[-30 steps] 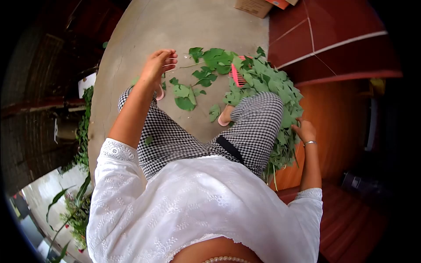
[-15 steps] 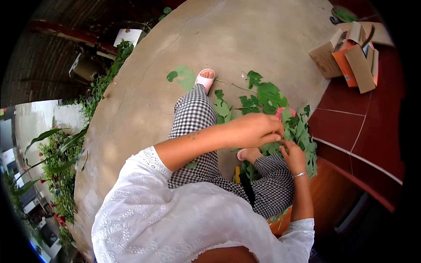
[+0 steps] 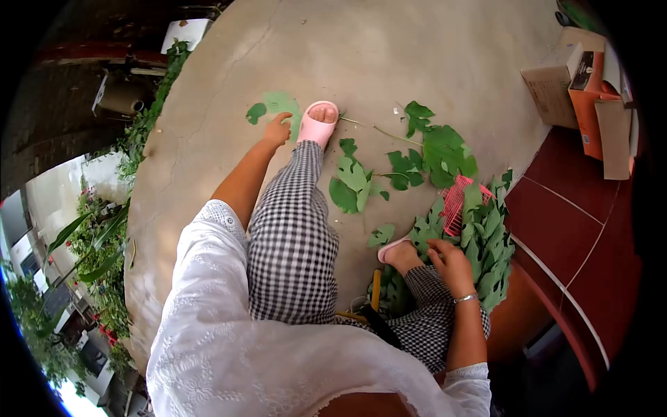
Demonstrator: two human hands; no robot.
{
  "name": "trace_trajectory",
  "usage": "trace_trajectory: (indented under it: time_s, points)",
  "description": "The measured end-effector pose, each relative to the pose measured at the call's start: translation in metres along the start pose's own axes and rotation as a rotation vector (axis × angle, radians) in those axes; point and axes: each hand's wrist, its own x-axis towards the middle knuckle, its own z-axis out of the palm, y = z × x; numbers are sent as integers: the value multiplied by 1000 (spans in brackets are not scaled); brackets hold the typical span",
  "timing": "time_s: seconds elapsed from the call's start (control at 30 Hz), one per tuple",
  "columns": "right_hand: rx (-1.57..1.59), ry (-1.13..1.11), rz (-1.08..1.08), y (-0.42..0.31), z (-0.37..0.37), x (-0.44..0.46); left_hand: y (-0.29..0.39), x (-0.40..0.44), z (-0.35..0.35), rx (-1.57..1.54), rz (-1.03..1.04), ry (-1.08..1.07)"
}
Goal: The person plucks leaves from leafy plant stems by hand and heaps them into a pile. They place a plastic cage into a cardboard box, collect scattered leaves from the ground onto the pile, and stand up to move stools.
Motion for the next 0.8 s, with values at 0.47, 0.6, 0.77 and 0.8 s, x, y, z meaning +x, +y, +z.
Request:
trace_trajectory:
  time_s: [0.47, 0.6, 0.77, 0.8]
  points:
    - [63, -37, -48, -24, -14, 21, -4, 125, 32, 28, 172, 224]
    - [48, -23, -100, -25, -15, 21, 13, 114, 25, 108, 204, 294]
    - [12, -36, -103, -27, -18, 20, 7, 65, 25, 766, 284, 346]
    - [5, -51, -102, -28, -18, 21, 5, 67, 24, 744, 268, 329]
